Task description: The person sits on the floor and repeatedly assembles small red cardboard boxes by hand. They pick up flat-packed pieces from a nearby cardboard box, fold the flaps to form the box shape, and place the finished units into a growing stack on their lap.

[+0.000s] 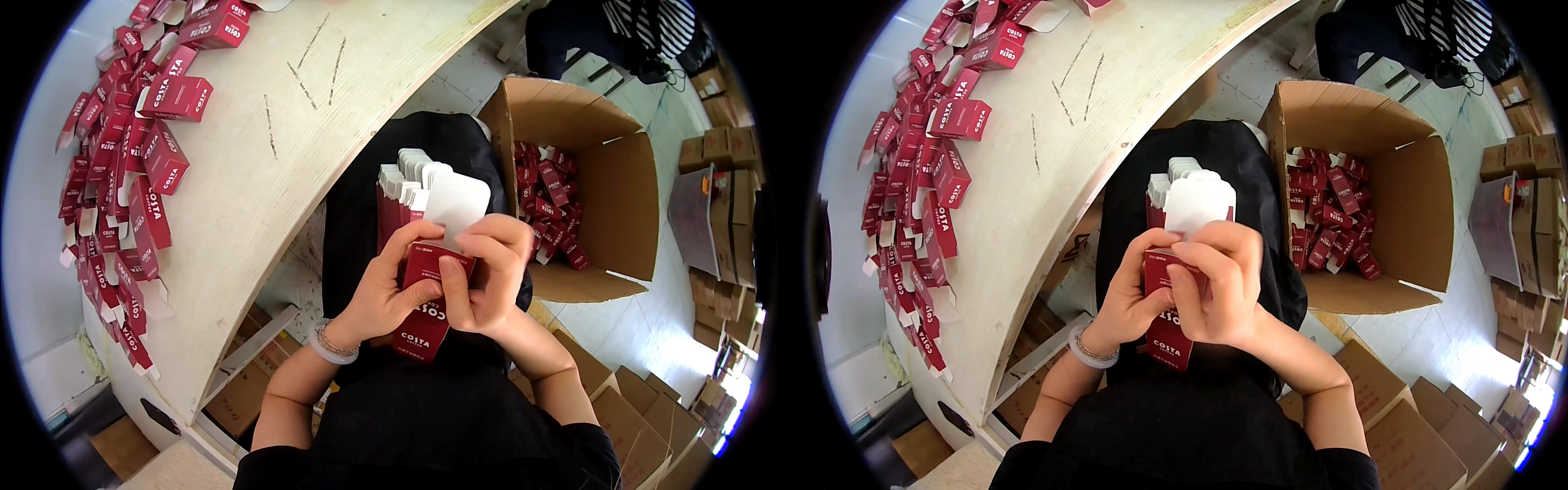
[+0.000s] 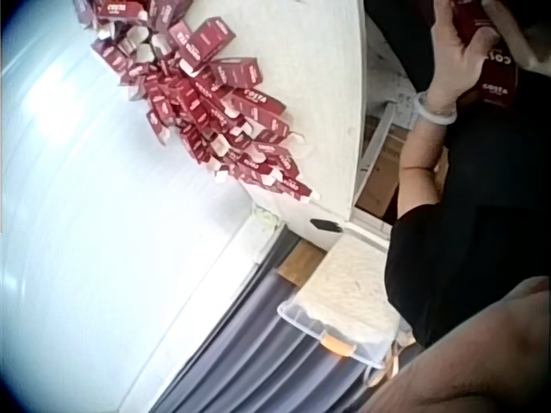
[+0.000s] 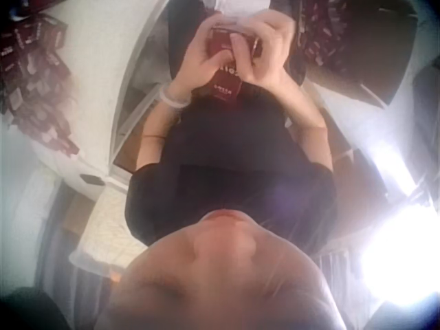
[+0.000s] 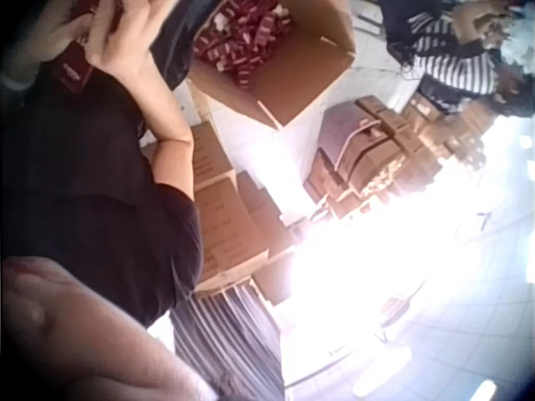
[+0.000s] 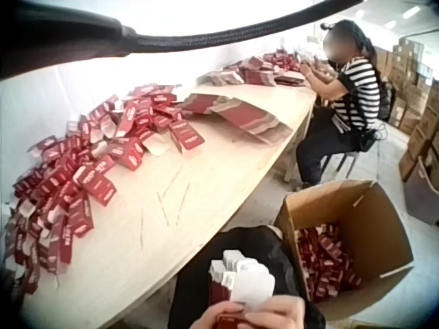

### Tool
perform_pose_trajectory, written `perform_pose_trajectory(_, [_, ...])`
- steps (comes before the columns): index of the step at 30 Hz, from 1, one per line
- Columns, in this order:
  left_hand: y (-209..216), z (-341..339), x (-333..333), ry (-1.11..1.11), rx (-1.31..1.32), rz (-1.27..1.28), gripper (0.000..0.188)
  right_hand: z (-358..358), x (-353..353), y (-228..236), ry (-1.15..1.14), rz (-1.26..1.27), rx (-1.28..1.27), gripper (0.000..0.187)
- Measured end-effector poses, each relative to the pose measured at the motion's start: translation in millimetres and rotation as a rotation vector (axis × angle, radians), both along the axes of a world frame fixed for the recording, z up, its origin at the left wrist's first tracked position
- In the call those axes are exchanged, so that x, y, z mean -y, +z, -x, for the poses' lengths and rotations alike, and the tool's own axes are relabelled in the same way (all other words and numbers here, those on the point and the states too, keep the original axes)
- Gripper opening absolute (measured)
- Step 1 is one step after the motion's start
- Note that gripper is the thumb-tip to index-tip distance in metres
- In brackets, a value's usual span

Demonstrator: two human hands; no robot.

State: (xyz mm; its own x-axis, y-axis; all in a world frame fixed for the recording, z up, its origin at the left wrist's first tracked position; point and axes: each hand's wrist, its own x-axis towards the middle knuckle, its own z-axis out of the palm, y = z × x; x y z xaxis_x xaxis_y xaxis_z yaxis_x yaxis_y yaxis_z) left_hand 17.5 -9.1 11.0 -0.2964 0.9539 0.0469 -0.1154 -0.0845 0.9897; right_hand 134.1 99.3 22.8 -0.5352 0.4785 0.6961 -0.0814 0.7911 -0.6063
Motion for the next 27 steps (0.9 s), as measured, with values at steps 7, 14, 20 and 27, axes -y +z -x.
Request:
perform_pose_trajectory(7, [9, 20, -4, -0.025, -0.513, -0.068, 0.046, 2, -32, 17, 0.565, 1.494, -0.159, 0.081])
perform_pose_trajectory(14, [3, 18, 0, 0.113, -0.371, -0.087, 0.075, -8, -22, 32, 0.318, 0.434, 0.316, 0.027])
perform_pose_trajectory(20, [0, 18, 1, 0.061, -0.415, -0.107, 0.079, -11, -26, 30, 0.284, 0.610, 0.267, 0.025])
perform_pose_trajectory(27, [5, 3, -10, 0.136, -0.145, -0.014, 0.079, -8, -25, 14, 0.471, 0.366, 0.152, 0.046])
